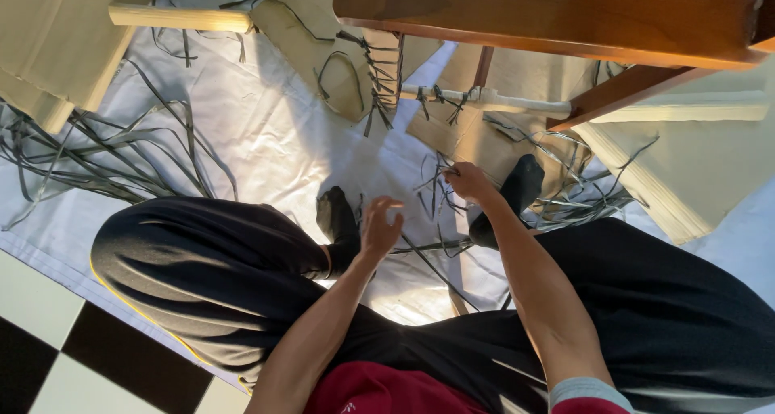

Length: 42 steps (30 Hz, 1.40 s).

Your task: Wrapping furniture legs and frame with protective padding and securing them with dark straps for transport.

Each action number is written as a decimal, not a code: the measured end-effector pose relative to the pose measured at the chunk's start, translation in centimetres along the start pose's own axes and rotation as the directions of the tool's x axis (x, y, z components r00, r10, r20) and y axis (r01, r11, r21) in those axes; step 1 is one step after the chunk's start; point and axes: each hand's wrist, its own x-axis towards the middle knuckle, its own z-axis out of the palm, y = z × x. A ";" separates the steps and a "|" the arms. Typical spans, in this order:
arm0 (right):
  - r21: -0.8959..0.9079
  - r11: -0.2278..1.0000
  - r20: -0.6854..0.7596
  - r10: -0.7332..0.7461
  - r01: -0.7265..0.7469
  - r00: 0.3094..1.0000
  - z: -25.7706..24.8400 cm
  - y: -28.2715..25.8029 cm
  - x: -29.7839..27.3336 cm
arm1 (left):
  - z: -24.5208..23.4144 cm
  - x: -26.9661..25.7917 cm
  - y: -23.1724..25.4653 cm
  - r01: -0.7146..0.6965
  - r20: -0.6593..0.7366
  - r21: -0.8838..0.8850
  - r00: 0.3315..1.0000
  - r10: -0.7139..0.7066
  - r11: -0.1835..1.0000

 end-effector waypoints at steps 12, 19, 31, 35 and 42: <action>0.505 0.857 -0.202 0.231 -0.101 0.952 -1.2 -0.5 -0.4 | 6.3 -3.3 -3.0 -0.071 0.468 0.007 0.882 0.060 0.997; 0.554 0.806 -0.211 0.378 -0.208 0.901 -6.6 -2.7 -3.2 | 8.3 -3.5 -1.9 0.000 0.876 0.117 0.472 -0.103 0.993; -0.194 0.980 -0.218 -0.013 -0.030 0.976 -24.5 -7.8 -13.7 | 9.3 -4.7 4.7 -0.272 0.901 0.075 0.431 0.051 0.959; -0.236 0.950 -0.125 0.178 -0.203 0.976 -29.7 -12.5 -18.2 | 11.9 -5.2 2.9 -0.369 0.933 0.134 0.359 0.008 0.920; 0.064 0.985 -0.006 0.161 -0.160 0.987 -28.7 -10.7 -16.5 | 14.7 -3.6 -2.1 -0.428 0.792 0.034 0.563 0.237 0.903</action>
